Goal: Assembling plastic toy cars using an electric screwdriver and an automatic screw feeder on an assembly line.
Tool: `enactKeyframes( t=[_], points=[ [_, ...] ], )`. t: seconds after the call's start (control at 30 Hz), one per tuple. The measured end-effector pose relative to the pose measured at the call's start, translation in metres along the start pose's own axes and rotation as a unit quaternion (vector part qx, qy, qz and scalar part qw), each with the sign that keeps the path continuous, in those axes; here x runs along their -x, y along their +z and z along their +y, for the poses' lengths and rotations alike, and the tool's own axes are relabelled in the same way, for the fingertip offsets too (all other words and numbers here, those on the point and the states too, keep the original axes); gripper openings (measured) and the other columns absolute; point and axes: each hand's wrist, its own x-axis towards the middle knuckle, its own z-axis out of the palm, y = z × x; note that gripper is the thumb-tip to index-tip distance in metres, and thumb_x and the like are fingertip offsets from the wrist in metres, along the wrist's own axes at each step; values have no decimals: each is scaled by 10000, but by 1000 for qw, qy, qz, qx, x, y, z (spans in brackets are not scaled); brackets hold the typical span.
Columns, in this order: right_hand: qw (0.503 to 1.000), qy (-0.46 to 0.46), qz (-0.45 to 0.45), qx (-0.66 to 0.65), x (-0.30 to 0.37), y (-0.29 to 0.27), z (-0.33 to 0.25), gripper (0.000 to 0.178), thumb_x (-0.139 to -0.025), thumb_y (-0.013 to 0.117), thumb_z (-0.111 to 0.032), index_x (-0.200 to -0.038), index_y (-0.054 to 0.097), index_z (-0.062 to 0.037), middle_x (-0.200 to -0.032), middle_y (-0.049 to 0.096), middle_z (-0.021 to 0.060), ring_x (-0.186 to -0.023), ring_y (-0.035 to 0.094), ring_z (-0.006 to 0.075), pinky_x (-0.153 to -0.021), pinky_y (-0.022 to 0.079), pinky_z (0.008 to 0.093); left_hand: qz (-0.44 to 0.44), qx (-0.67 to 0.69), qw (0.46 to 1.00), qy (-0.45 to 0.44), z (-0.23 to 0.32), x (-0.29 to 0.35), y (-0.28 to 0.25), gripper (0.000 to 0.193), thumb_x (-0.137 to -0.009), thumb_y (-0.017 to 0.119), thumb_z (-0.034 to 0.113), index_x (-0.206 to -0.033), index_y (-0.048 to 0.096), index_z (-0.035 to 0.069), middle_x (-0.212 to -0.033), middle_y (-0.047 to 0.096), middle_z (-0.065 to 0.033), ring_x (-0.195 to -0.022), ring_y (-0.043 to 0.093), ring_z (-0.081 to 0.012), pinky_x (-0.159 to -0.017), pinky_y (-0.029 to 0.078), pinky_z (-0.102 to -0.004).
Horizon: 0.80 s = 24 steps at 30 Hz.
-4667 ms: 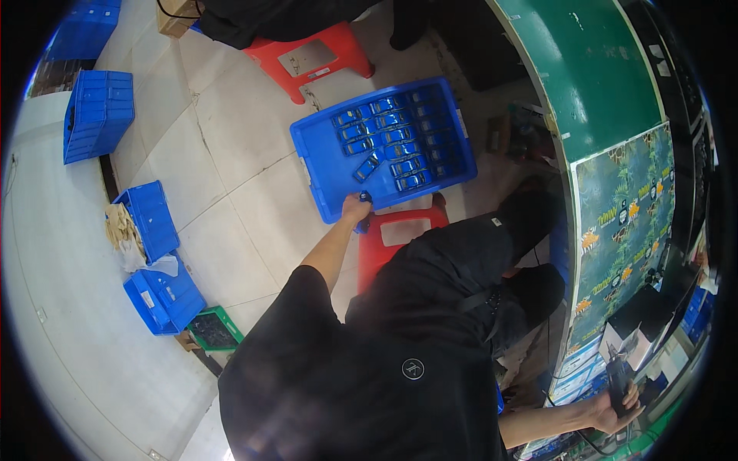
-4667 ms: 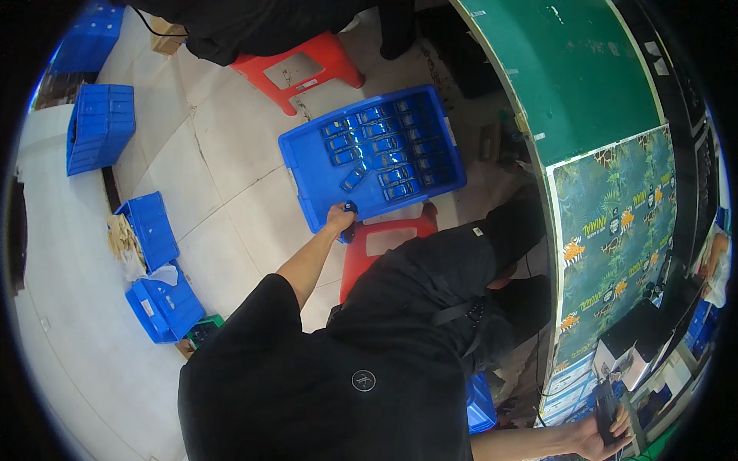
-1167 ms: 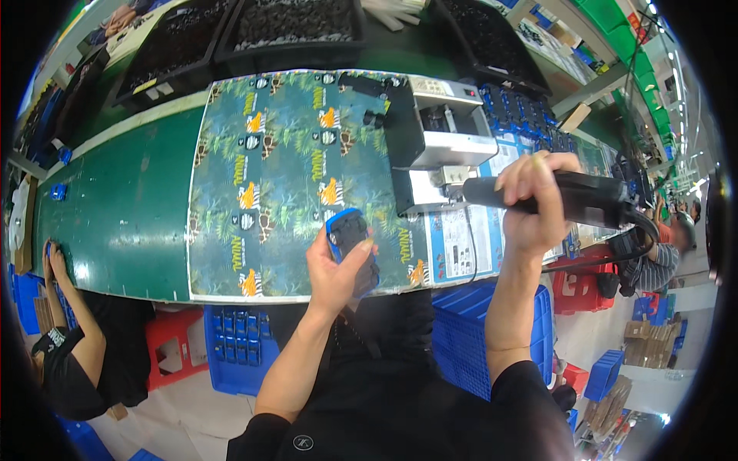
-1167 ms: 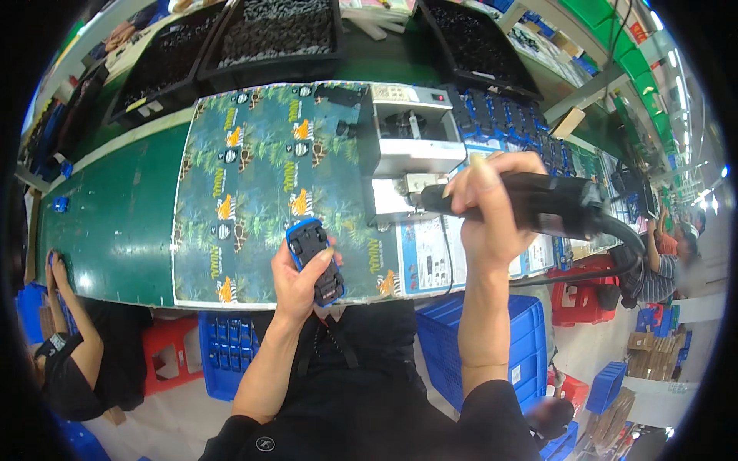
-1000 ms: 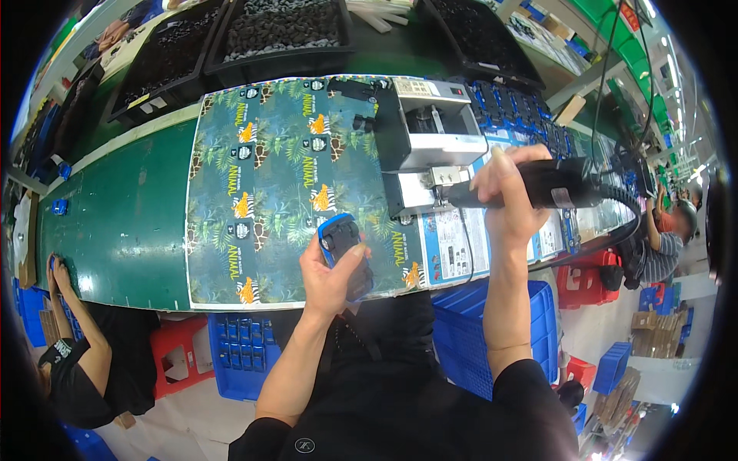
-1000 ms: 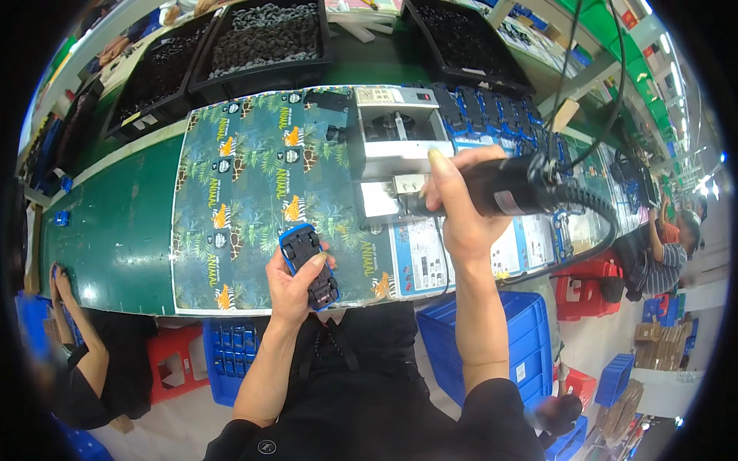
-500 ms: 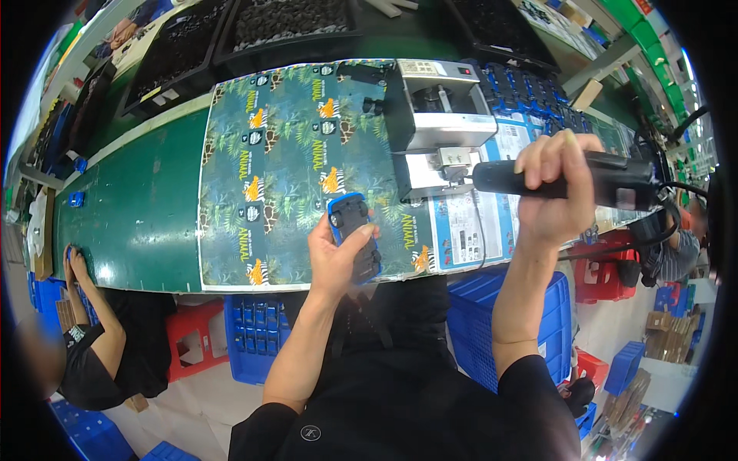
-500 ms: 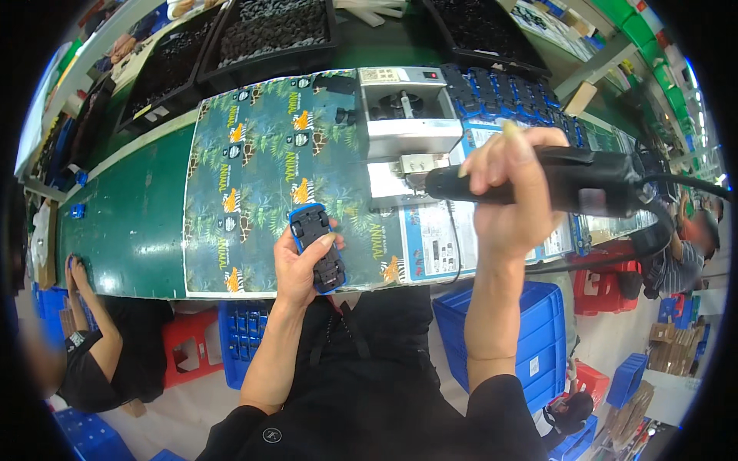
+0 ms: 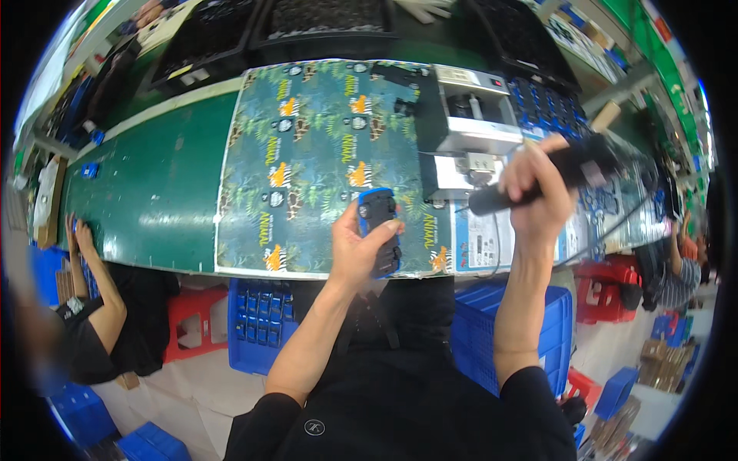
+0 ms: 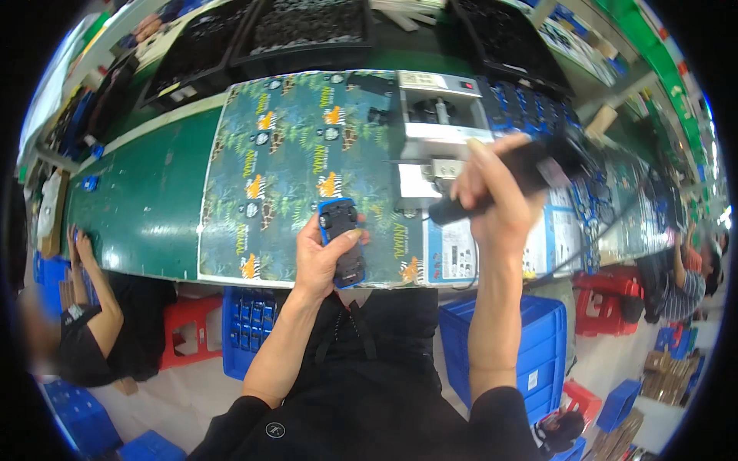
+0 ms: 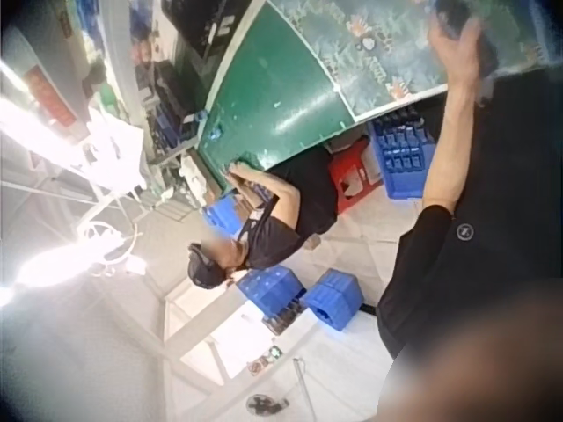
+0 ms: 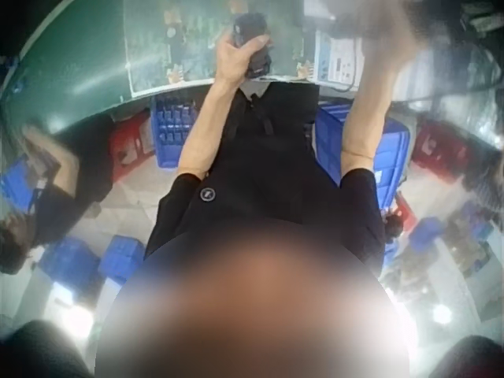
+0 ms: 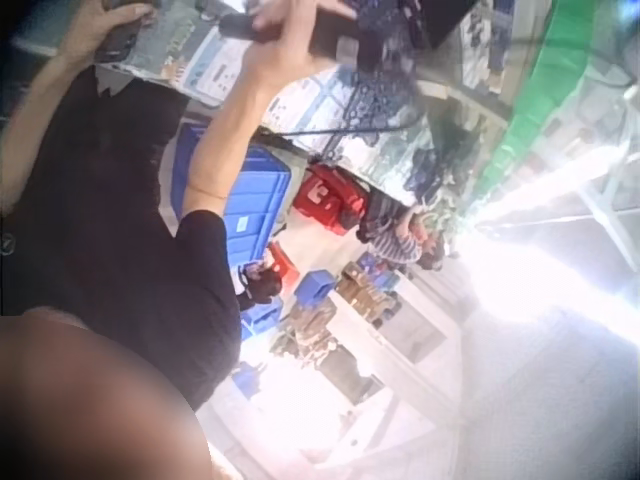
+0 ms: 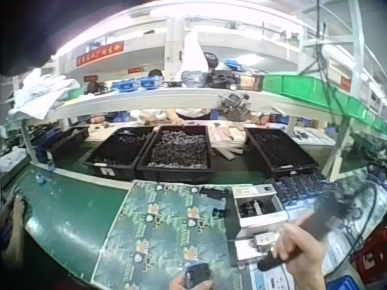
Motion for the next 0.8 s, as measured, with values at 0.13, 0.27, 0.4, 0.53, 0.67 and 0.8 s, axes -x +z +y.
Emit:
enactKeyframes(
  t=[0.13, 0.27, 0.4, 0.53, 0.67, 0.8],
  points=[
    [987, -88, -69, -116, 25, 30, 9, 37, -922, 510, -54, -923, 476, -39, -613, 431, 49, -492, 451, 157, -521, 458, 329, -5, 0, 1000, 3, -1, -1, 0, 343, -832, 707, 19, -1156, 596, 15, -1065, 687, -111, -866, 695, -180, -823, 564, -339],
    [981, -114, -101, -119, 33, 50, 35, 78, -907, 548, -25, -952, 486, -39, -655, 477, 65, -509, 478, 155, -542, 480, 334, -2, 28, 999, -14, 3, 0, -3, 286, -837, 697, 21, -1111, 616, -1, -1001, 692, -86, -842, 687, -155, -788, 557, -309],
    [982, -117, -95, -115, 34, 51, 43, 93, -905, 571, -28, -949, 489, -36, -660, 490, 69, -512, 491, 149, -551, 488, 335, 2, 41, 999, -15, 3, 2, -1, 269, -837, 697, 24, -1095, 623, -5, -970, 695, -74, -835, 686, -147, -769, 556, -298],
    [981, -120, -101, -117, 32, 52, 42, 92, -906, 571, -27, -951, 491, -35, -658, 493, 69, -516, 495, 148, -562, 491, 330, -6, 24, 999, -25, 3, 0, -1, 296, -835, 696, 19, -1118, 613, -1, -963, 697, -71, -838, 688, -150, -769, 557, -300],
    [982, -111, -107, -110, 35, 56, 43, 112, -909, 580, -39, -949, 476, -46, -665, 504, 74, -521, 499, 153, -591, 494, 336, 0, 29, 999, -32, 6, 2, 0, 296, -830, 699, 19, -1114, 615, 1, -940, 697, -75, -836, 686, -150, -767, 554, -297],
    [984, -100, -116, -90, 39, 56, 41, 139, -906, 592, -51, -946, 460, -58, -692, 522, 81, -542, 515, 164, -613, 491, 340, -12, 22, 999, -25, 7, 0, -2, 282, -829, 703, 33, -1097, 620, 1, -916, 693, -76, -820, 674, -141, -768, 545, -295]
  ],
)
